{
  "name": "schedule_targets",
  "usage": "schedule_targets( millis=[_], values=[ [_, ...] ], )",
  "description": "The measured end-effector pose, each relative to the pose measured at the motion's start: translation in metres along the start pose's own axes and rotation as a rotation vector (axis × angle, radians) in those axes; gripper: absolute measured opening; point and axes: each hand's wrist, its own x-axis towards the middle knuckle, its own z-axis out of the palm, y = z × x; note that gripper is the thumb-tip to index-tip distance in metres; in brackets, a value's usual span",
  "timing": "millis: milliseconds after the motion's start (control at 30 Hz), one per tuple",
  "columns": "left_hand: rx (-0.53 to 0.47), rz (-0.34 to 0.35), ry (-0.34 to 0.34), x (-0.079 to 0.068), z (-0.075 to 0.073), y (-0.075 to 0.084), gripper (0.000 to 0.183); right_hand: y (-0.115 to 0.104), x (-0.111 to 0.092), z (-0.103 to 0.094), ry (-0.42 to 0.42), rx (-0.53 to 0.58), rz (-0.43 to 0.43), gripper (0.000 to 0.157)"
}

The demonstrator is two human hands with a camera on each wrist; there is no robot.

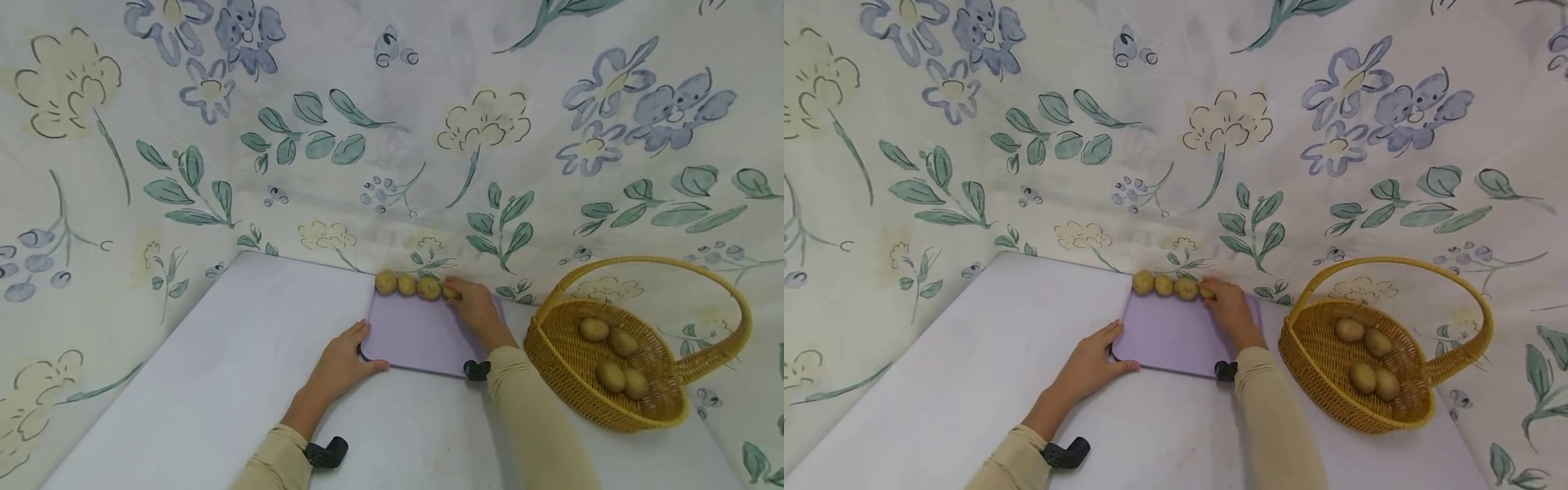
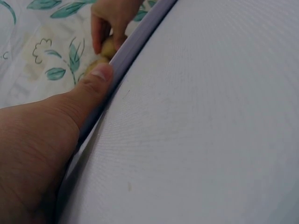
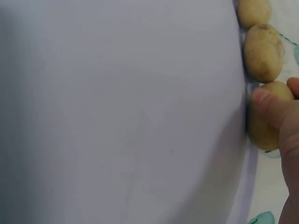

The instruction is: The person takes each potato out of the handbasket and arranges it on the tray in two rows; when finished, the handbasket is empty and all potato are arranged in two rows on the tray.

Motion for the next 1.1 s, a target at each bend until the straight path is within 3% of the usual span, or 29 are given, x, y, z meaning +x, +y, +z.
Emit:
schedule_targets(
  millis=[500, 767, 1100],
  values=[
    [-0.005, -0.017, -0.009, -0.0022, 0.0022, 0.0007, 0.097, 0.0053, 0.0009, -0.0049, -0.065, 0.018, 0.039, 0.046],
    [0.006, -0.007, -0.005, -0.0003, -0.0001, 0.001, 0.097, 0.0026, 0.0033, -0.0043, -0.046, 0.018, 0.0, 0.046],
    [0.011, 0.0, -0.006, 0.0002, -0.002, 0.0005, 0.097, 0.003, 0.002, -0.0066, -0.074, 0.018, 0.032, 0.05]
  ],
)
